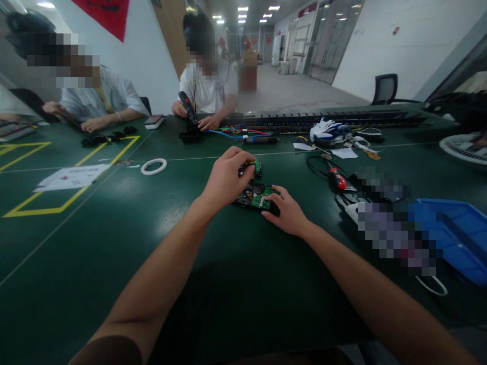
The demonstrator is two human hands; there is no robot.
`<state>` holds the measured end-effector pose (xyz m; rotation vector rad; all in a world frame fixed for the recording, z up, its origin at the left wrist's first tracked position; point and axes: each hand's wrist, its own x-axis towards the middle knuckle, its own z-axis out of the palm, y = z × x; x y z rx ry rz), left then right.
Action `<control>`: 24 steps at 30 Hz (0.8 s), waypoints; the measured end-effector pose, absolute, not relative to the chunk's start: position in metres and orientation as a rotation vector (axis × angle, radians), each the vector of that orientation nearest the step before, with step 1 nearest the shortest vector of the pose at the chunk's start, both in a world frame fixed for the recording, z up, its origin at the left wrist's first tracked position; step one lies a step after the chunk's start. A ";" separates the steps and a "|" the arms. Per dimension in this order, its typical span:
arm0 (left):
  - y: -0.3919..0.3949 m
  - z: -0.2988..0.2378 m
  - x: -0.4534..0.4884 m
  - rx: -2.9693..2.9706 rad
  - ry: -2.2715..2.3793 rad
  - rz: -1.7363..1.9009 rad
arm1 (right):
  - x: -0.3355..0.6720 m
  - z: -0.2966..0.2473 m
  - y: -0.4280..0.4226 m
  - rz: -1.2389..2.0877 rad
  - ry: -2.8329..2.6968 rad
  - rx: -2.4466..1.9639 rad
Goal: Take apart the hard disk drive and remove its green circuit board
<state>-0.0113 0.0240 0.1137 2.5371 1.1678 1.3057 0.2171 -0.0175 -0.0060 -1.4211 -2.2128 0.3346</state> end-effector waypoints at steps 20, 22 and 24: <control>0.024 0.109 -0.009 2.446 1.124 1.353 | 0.217 -0.009 -0.016 0.323 -2.199 -1.390; 0.025 0.110 -0.010 2.495 1.106 1.323 | 0.218 -0.010 -0.016 0.314 -2.204 -1.393; 0.026 0.111 -0.012 2.522 1.090 1.305 | 0.218 -0.010 -0.016 0.307 -2.210 -1.402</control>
